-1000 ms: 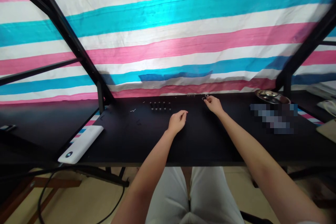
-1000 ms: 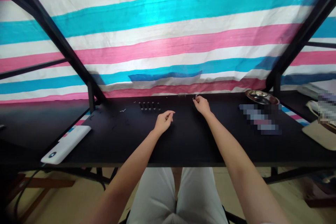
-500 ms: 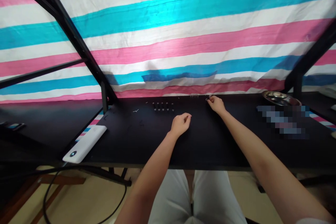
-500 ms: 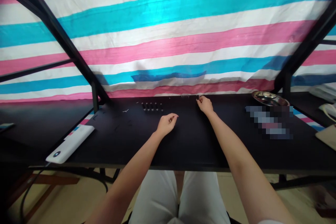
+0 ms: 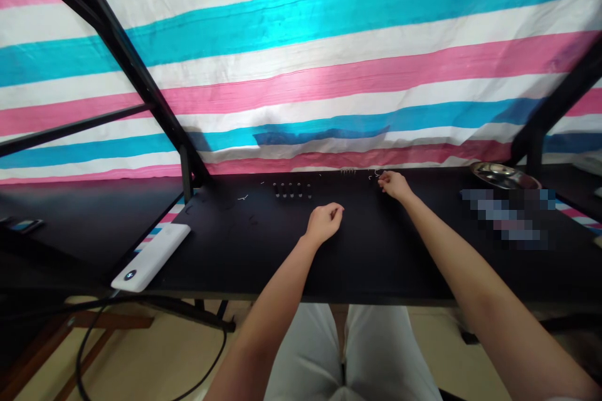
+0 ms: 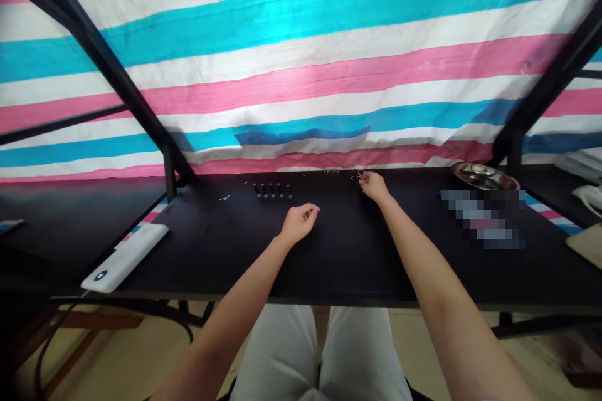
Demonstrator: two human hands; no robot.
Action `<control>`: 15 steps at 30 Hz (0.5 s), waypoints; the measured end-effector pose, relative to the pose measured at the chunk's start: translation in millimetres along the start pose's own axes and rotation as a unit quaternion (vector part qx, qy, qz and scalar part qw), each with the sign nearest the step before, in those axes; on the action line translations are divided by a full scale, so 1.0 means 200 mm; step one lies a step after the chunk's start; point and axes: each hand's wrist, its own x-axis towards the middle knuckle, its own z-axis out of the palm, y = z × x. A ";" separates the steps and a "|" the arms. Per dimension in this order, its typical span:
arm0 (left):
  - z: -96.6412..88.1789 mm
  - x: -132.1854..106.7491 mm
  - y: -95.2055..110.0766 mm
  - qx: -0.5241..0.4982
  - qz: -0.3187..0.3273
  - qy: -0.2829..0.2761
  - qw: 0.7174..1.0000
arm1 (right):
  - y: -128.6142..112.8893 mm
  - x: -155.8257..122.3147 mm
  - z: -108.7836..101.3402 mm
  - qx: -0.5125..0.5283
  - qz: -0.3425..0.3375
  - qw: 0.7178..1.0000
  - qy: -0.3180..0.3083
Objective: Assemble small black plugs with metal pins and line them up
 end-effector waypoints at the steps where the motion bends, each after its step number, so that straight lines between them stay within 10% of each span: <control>1: 0.00 0.00 0.00 -0.001 0.001 0.000 1.000 | 0.01 0.00 0.01 0.008 0.002 1.000 0.003; 15: 0.01 0.01 -0.01 -0.008 -0.020 0.005 1.000 | 0.02 -0.02 0.06 -0.055 -0.006 0.997 0.045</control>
